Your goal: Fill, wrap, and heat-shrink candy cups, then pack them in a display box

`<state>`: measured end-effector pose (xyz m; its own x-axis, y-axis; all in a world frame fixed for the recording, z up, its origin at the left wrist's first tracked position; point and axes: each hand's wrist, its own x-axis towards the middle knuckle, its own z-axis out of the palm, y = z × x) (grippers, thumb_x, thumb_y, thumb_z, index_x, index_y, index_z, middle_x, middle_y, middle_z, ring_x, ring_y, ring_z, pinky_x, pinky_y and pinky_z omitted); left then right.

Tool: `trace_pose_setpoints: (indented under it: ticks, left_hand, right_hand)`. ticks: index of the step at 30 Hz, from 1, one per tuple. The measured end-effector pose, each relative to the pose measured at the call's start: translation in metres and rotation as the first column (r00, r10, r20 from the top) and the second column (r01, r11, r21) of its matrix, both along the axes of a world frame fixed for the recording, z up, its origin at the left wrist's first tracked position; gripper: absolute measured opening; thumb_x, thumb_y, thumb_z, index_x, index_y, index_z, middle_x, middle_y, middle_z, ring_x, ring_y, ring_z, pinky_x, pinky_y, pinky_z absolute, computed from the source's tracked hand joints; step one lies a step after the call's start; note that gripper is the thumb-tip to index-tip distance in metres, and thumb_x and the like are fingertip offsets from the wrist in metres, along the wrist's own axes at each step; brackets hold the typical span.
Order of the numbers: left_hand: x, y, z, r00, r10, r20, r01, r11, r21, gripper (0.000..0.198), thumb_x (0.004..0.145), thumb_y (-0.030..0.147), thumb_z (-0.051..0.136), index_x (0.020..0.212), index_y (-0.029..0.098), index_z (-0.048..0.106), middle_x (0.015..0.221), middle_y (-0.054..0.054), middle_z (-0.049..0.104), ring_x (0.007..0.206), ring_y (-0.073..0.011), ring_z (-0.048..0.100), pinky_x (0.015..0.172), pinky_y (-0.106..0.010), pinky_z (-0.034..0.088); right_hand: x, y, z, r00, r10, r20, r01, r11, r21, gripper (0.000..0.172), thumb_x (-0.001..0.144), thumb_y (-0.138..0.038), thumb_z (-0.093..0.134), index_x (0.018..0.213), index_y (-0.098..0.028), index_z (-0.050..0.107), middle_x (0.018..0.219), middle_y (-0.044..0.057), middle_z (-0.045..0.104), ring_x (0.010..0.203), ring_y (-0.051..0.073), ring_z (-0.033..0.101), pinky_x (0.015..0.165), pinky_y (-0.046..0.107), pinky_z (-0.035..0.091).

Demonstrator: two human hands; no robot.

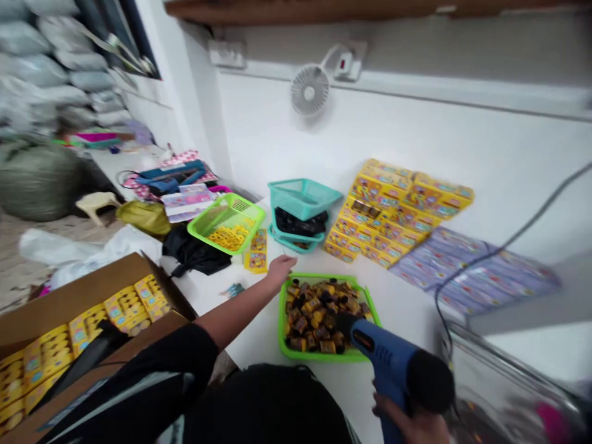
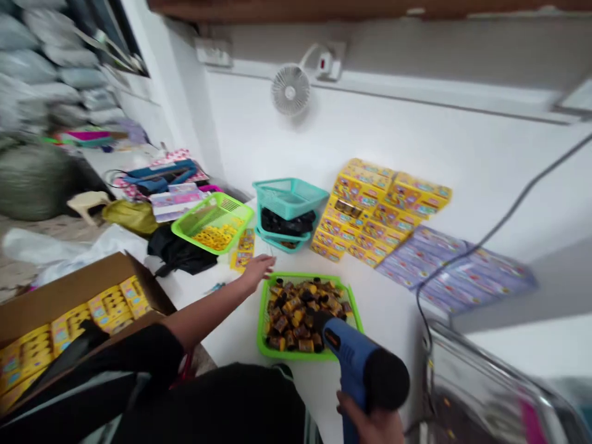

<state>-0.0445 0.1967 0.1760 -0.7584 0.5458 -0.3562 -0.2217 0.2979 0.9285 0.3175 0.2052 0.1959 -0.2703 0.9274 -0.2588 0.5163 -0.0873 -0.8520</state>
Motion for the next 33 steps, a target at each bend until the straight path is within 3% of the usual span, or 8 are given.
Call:
trace_pose_setpoints:
  ticks: [3,6,12,17,20,24,30,33]
  left_hand:
    - [0.032,-0.053,-0.055,0.998,-0.057,-0.026,0.051,0.981,-0.188,0.025,0.082,0.039,0.062,0.090,0.016,0.059,0.102,-0.012,0.066,0.091,-0.0218,0.064,0.064,-0.026,0.050]
    - [0.059,-0.099,-0.096,0.989,-0.149,0.018,0.147,0.942,-0.300,0.033,0.086,0.048,0.051,0.089,0.015,0.057,0.089,-0.010,0.066,0.073,-0.0208,0.066,0.057,-0.028,0.049]
    - [0.074,-0.141,-0.145,0.962,-0.271,0.029,0.261,0.883,-0.391,0.040,0.091,0.052,0.040,0.079,0.017,0.056,0.067,-0.002,0.060,0.051,-0.0148,0.059,0.047,-0.024,0.044]
    - [0.067,-0.158,-0.174,0.956,-0.293,0.021,0.268,0.839,-0.473,0.030,0.086,0.042,0.054,0.067,0.018,0.051,0.059,0.001,0.057,0.045,-0.0119,0.056,0.046,-0.021,0.041]
    - [0.068,-0.161,-0.183,0.957,-0.285,0.048,0.272,0.834,-0.480,0.028,0.087,0.042,0.053,0.072,0.018,0.052,0.061,0.001,0.059,0.044,-0.0116,0.057,0.045,-0.021,0.042]
    - [0.070,-0.157,-0.182,0.960,-0.271,0.070,0.271,0.840,-0.470,0.032,0.087,0.047,0.054,0.075,0.018,0.053,0.059,0.002,0.059,0.042,-0.0114,0.057,0.045,-0.021,0.043]
    - [0.072,-0.135,-0.151,0.959,-0.264,0.100,0.282,0.892,-0.354,0.058,0.092,0.064,0.027,0.098,0.014,0.057,0.069,-0.006,0.064,0.050,-0.0173,0.063,0.047,-0.027,0.050]
    - [0.070,-0.115,-0.133,0.953,-0.296,0.069,0.303,0.914,-0.269,0.064,0.090,0.069,0.024,0.108,0.017,0.056,0.079,-0.008,0.068,0.058,-0.0188,0.067,0.048,-0.028,0.051]
  right_hand:
    - [0.008,0.000,0.003,0.992,-0.011,0.124,0.016,0.999,-0.043,0.044,0.053,-0.050,0.072,0.080,-0.015,0.071,0.063,0.010,0.073,0.064,0.033,0.071,0.059,0.039,0.057]
    - [0.004,-0.001,0.002,0.997,0.049,0.052,-0.045,0.995,-0.086,0.043,0.056,-0.047,0.071,0.084,-0.014,0.069,0.067,0.009,0.073,0.060,0.029,0.070,0.059,0.038,0.056]
    - [-0.032,0.001,0.003,0.952,0.256,-0.166,-0.281,0.948,-0.153,0.028,0.059,-0.035,0.072,0.078,-0.015,0.067,0.065,0.005,0.071,0.057,0.024,0.067,0.057,0.035,0.054]
    - [-0.039,0.020,0.010,0.992,0.124,0.014,-0.125,0.991,0.049,0.029,0.060,-0.042,0.071,0.073,-0.016,0.066,0.059,0.007,0.070,0.059,0.028,0.068,0.055,0.035,0.053]
    - [-0.027,0.024,0.011,0.998,0.020,0.062,-0.025,0.996,0.080,0.034,0.057,-0.044,0.073,0.073,-0.015,0.067,0.060,0.009,0.071,0.059,0.031,0.069,0.052,0.036,0.053]
    - [-0.005,0.013,0.009,0.992,0.097,-0.075,-0.103,0.991,-0.080,0.041,0.055,-0.042,0.075,0.082,-0.012,0.070,0.074,0.012,0.074,0.057,0.028,0.069,0.053,0.036,0.055]
    - [0.030,-0.001,-0.002,0.991,0.043,0.124,-0.047,0.998,0.031,0.041,0.049,-0.042,0.078,0.079,-0.015,0.071,0.065,0.008,0.072,0.063,0.031,0.069,0.062,0.040,0.057]
    - [0.042,-0.005,-0.003,1.000,0.006,-0.004,-0.006,0.995,-0.099,0.046,0.051,-0.043,0.079,0.085,-0.014,0.071,0.077,0.011,0.075,0.062,0.029,0.069,0.059,0.038,0.057]
